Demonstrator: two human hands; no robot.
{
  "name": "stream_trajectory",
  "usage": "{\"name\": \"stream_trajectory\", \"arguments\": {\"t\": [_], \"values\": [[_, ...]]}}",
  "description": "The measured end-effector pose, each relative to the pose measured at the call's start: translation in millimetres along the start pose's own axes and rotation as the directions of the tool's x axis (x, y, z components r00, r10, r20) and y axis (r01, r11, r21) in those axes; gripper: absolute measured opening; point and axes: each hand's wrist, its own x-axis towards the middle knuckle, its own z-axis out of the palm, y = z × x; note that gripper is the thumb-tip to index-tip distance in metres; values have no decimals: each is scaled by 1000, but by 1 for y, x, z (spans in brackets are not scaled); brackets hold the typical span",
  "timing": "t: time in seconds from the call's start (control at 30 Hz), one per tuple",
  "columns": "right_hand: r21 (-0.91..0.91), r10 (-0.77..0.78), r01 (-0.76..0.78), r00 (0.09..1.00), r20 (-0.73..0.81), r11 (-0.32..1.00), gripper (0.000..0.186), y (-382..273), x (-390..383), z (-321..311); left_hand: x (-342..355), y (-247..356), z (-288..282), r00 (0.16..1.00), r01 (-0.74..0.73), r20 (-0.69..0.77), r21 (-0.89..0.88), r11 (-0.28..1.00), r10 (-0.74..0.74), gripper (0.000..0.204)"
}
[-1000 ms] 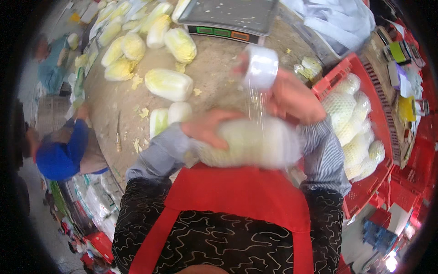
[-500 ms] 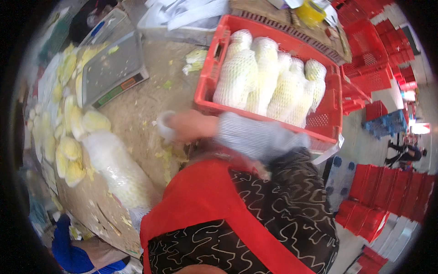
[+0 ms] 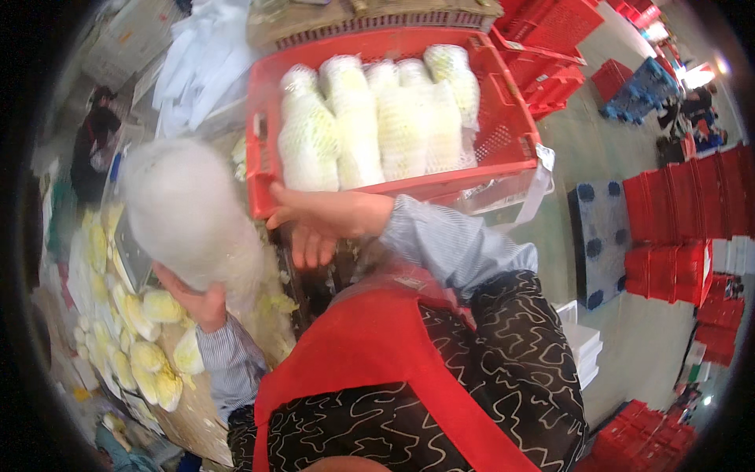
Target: The person repeatedly picks up napa cabbage, places each head into a white mesh bag, and arranges the packaged cabbages into a red crate. The person also moves the crate and retrieves an empty crate during the process.
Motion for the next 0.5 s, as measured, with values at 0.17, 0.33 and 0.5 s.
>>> {"name": "stream_trajectory", "arguments": {"t": [0.17,0.33,0.5], "values": [[785,-456,359,883,-110,505,70,35,-103,-54,81,30,147,420,-861,679,87,501,602,51],[-215,-607,618,540,-583,756,52,66,-233,-136,113,-12,299,830,-16,525,-314,949,187,67],[15,-495,831,345,-797,555,78,50,-323,-153,73,-86,459,543,-499,817,129,857,194,58]]}}
